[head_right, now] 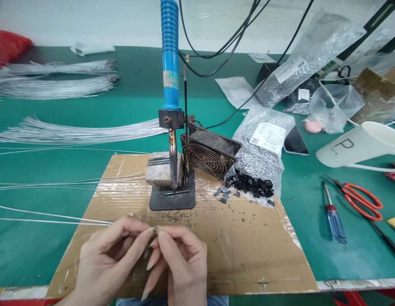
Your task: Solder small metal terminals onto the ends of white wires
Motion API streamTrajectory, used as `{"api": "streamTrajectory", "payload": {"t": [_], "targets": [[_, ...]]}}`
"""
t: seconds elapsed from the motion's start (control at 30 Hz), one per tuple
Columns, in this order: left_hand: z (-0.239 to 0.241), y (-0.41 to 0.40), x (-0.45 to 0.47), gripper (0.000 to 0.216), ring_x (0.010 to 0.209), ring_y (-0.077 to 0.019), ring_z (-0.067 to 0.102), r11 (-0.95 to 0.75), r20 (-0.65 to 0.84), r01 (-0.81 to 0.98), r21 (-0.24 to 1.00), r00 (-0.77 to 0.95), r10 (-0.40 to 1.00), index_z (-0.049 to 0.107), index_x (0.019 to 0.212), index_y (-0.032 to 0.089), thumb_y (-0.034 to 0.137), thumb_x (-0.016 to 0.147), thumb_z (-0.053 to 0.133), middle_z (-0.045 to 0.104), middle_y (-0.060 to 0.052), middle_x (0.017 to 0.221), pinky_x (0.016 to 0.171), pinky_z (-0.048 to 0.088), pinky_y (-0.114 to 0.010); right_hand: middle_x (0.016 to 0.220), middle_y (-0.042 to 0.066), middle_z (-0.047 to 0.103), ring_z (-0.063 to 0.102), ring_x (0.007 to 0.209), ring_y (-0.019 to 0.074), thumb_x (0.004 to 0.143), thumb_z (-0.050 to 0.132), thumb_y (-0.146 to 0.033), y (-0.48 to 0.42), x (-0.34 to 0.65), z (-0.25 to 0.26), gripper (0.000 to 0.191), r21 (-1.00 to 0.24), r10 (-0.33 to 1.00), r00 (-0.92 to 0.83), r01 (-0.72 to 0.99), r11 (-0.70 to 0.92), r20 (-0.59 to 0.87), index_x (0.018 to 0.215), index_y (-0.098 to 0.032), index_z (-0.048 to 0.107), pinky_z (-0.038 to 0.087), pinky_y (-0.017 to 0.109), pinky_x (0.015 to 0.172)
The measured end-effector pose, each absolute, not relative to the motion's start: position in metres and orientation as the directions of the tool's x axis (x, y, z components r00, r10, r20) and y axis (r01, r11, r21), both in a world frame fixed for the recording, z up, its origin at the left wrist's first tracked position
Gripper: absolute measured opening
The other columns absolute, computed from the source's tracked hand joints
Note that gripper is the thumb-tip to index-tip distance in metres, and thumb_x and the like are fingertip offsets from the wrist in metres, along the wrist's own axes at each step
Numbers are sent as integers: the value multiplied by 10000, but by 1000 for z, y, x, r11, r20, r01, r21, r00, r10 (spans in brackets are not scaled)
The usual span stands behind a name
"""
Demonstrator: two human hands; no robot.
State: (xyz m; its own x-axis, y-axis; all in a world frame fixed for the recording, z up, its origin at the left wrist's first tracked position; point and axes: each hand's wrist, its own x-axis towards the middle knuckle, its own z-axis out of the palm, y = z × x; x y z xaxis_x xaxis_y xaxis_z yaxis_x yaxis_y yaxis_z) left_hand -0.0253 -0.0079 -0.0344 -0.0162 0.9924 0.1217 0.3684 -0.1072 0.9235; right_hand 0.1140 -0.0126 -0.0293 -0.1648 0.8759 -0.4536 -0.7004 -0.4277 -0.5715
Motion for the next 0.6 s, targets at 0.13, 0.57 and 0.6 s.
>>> {"api": "streamTrajectory", "payload": {"t": [0.13,0.57,0.6], "targets": [[-35,-6,-25,130,464,-80,498,-101,117,403,910,-15,993,680,852,233,248,980,658,591,55,615,445,399,-176,712,24,733,626,394,86,850,844,-505,-10,131,-28,348,-669,906,-98,-643,-374,-413,967,-177,843,509,153,362],[-1,42,-85,135,508,-117,512,-254,224,784,566,150,963,730,883,249,315,974,656,713,50,701,491,361,-253,700,68,735,651,548,161,659,975,-421,2,244,-43,330,-921,824,522,-388,0,-220,740,-140,823,587,230,449],[-2,50,-92,151,530,-124,535,-242,234,800,550,130,963,732,877,240,322,977,656,727,44,715,518,383,-257,702,68,738,654,550,166,653,982,-413,1,245,-46,325,-923,826,521,-385,2,-216,736,-144,820,592,237,448]]}}
